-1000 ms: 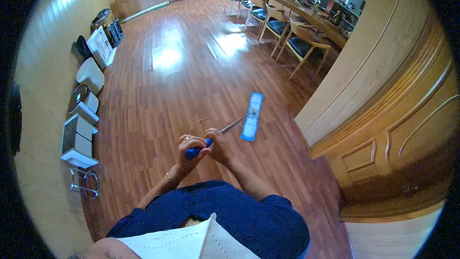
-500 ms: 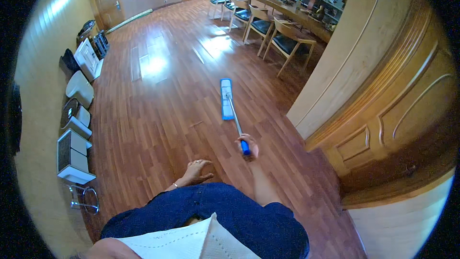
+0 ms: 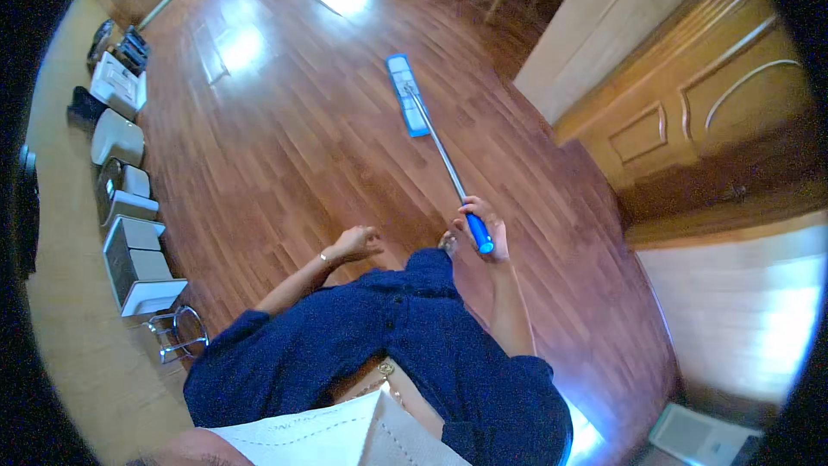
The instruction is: The recorder is mopping a wooden floor with a flat mop.
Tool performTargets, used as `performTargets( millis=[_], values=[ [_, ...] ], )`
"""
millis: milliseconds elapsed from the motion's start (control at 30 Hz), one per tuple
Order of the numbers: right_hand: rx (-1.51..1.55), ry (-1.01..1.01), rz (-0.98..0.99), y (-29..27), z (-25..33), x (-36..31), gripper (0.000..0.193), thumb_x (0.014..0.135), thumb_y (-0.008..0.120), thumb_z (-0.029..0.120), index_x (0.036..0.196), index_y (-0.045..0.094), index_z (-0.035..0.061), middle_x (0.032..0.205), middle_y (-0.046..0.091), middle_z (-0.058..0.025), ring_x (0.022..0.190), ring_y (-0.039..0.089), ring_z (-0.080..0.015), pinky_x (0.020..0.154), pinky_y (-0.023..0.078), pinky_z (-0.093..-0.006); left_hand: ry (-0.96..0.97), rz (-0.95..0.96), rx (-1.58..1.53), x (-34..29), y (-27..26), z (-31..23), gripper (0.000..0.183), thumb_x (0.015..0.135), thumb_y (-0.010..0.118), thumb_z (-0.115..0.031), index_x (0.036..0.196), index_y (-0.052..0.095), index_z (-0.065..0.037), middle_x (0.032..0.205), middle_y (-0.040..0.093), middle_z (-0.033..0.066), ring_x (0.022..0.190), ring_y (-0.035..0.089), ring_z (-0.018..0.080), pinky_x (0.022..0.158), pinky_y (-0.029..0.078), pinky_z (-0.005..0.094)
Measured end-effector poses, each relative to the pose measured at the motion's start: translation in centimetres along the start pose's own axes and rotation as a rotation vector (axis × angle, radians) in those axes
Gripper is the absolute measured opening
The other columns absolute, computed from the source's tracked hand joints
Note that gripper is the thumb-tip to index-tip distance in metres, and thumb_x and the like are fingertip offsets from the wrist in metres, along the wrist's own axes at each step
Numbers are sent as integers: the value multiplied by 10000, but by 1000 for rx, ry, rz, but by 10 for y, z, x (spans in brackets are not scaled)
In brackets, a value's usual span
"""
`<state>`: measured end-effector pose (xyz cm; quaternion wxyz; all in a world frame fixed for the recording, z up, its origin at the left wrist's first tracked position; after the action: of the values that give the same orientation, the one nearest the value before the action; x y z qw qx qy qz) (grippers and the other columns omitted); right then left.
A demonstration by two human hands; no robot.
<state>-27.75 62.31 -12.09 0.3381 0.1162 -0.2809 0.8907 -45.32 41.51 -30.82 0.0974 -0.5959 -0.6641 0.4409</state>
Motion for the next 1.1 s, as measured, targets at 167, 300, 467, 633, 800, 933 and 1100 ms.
performTargets(
  millis=[167,300,467,633,800,933,1100],
  values=[
    [-65,147,-101,-46,111,-53,249,706,785,49,919,656,55,1051,659,-145,940,648,-247,809,507,-331,220,52,31,12,5,-78,608,744,698,-408,1228,540,-76,1199,584,184,1140,539,353,946,443,443],
    [23,219,-272,-62,163,-88,221,719,799,127,867,661,37,1020,676,-169,912,657,-258,761,510,-349,494,-185,59,17,-20,-139,908,688,772,-294,1420,285,-68,1410,372,217,1277,398,395,1054,346,479],
    [-48,83,-261,-61,240,-119,244,747,778,255,820,653,59,896,698,-161,785,687,-271,703,529,-334,703,-365,6,21,-17,-211,742,720,762,-292,1345,398,-125,1298,490,171,1203,466,363,961,384,490],
    [-85,146,-413,-82,281,-178,321,737,740,336,819,649,39,883,703,-168,772,693,-296,702,540,-360,829,-202,-70,7,46,-250,348,787,684,-295,597,478,-89,642,529,80,721,545,292,712,376,426],
    [-135,209,-636,-94,316,-241,573,718,610,602,784,642,34,849,703,-181,748,692,-291,691,523,-360,1059,-4,7,-24,86,-293,384,813,654,-339,581,483,-84,625,559,119,689,577,336,673,424,453],
    [-261,129,-753,-116,360,-297,543,801,529,602,733,620,71,783,705,-151,617,655,-246,646,477,-319,1258,204,-25,-65,158,-352,357,796,660,-315,602,481,-75,633,538,123,682,569,338,627,428,459],
    [-737,167,-591,-105,436,-352,344,854,616,404,811,567,66,685,675,-122,508,580,-188,486,362,-314,1628,387,17,-148,259,-402,212,702,644,-209,632,471,-108,694,539,107,717,558,318,677,449,441]
  ],
)
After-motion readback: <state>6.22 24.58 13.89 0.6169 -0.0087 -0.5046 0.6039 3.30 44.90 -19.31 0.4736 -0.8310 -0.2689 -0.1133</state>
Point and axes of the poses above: each hand's wrist, its own x-axis towards the middle knuckle, its own y-axis out of the palm, z = x × y, the point moved 10 cm from there along x, towards the middle knuckle
